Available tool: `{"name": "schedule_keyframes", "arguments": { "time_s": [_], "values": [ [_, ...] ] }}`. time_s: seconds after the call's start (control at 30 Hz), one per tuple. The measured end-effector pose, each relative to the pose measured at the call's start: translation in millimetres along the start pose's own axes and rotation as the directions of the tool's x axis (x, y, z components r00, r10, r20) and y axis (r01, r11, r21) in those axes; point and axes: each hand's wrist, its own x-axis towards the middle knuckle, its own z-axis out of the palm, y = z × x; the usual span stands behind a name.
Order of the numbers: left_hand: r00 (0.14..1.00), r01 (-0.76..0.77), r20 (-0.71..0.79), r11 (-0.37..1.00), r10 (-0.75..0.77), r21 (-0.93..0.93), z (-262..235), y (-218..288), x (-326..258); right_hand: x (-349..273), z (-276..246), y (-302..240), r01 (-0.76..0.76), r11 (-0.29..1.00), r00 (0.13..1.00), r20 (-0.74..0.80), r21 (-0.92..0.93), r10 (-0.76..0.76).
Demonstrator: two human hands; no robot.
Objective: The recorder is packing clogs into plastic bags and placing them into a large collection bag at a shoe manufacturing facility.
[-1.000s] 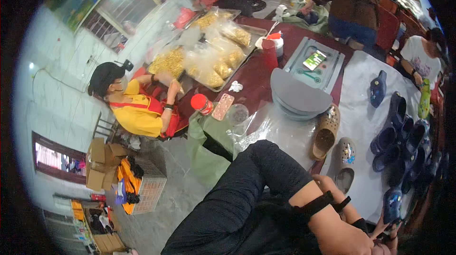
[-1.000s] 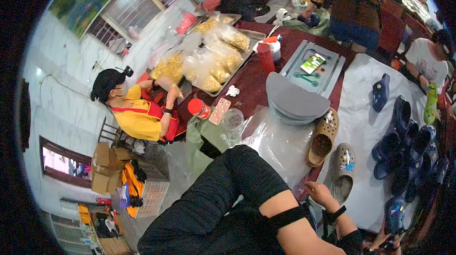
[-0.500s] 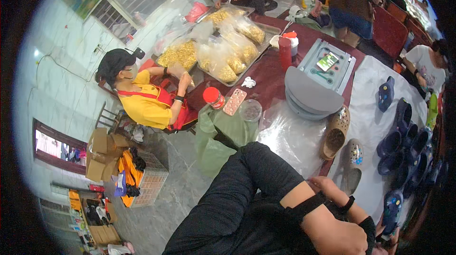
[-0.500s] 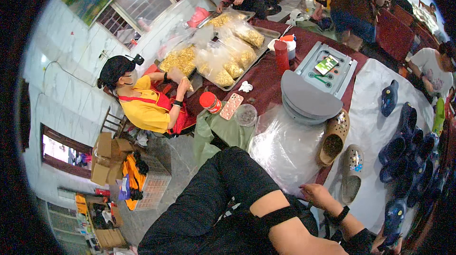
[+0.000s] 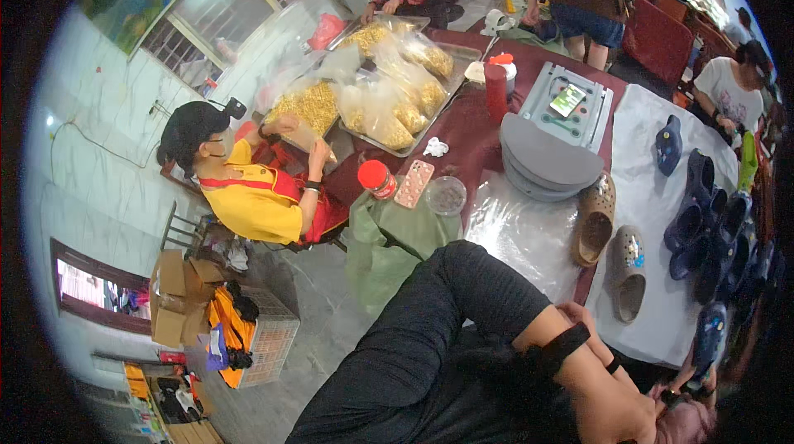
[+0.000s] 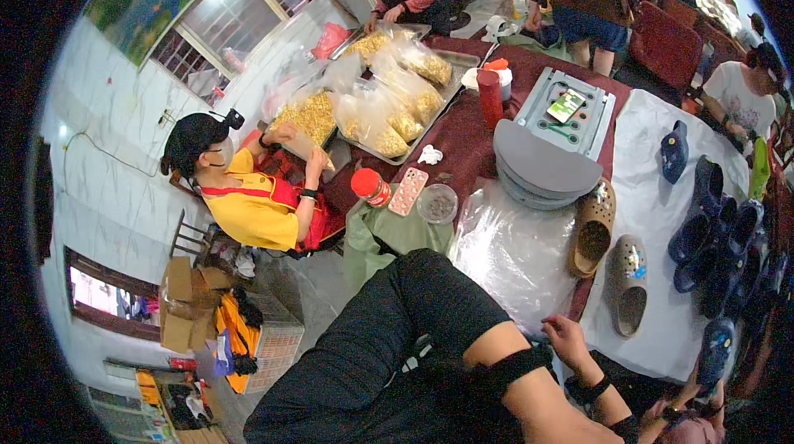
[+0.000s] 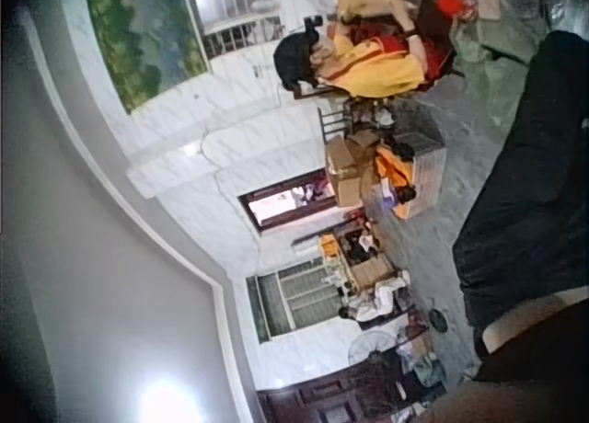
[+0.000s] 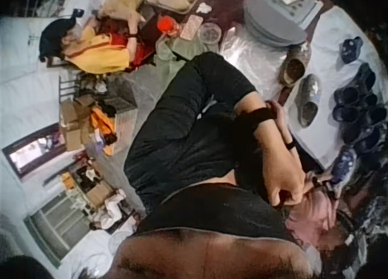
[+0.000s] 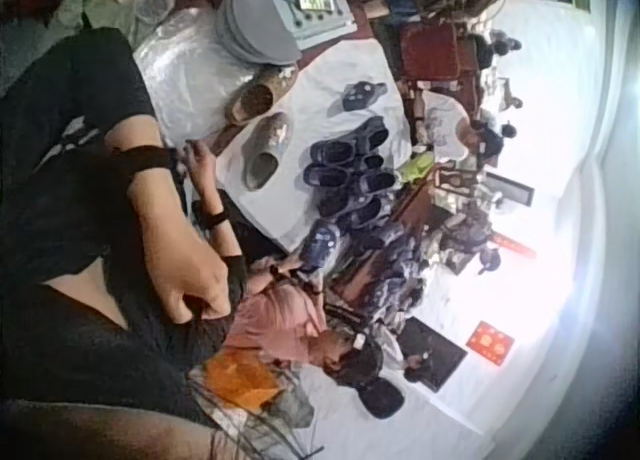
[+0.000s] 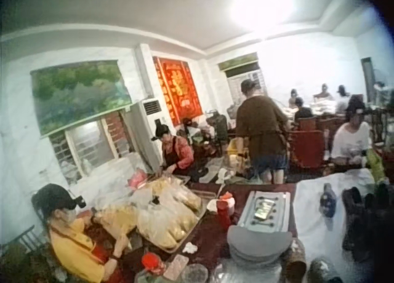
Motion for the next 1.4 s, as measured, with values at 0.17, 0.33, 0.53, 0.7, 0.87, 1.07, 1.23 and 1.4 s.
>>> {"name": "schedule_keyframes", "arguments": {
  "time_s": [0.17, 0.33, 0.53, 0.7, 0.87, 1.07, 1.23, 1.4],
  "values": [
    [0.986, -0.123, 0.163, 0.836, 0.041, 0.535, 8, 16, 2, 0, 21, -82, 0.053, 0.997, 0.995, -0.081, -0.057, -0.057],
    [0.970, -0.237, 0.076, 0.817, 0.233, 0.525, 18, 24, -6, 48, 35, -57, 0.113, 0.993, 0.986, 0.130, -0.045, -0.107],
    [0.992, -0.122, 0.069, 0.733, 0.101, 0.669, -4, 62, -36, 62, 41, -85, 0.156, 0.983, 0.983, 0.115, -0.098, -0.144],
    [0.977, -0.150, -0.010, 0.720, 0.213, 0.678, -15, 71, -62, 35, 19, -73, 0.035, 0.980, 0.998, 0.061, -0.198, -0.023],
    [0.978, -0.207, 0.124, 0.781, 0.166, 0.590, -1, 55, -70, 25, 6, -81, 0.121, 0.947, 0.991, -0.017, -0.297, -0.132],
    [0.944, 0.047, 0.268, 0.880, -0.193, 0.472, -31, 40, -125, -18, -10, -82, 0.041, 0.921, 0.998, -0.028, -0.388, -0.056],
    [0.954, 0.054, 0.274, 0.970, -0.120, 0.238, -69, 71, -160, -36, -7, -58, 0.066, 0.926, 0.997, -0.022, -0.372, -0.080],
    [0.896, -0.110, 0.406, 0.974, 0.183, -0.197, -77, 110, -148, -36, -5, -57, 0.021, 0.956, 0.999, -0.036, -0.292, -0.033]
  ]
}}
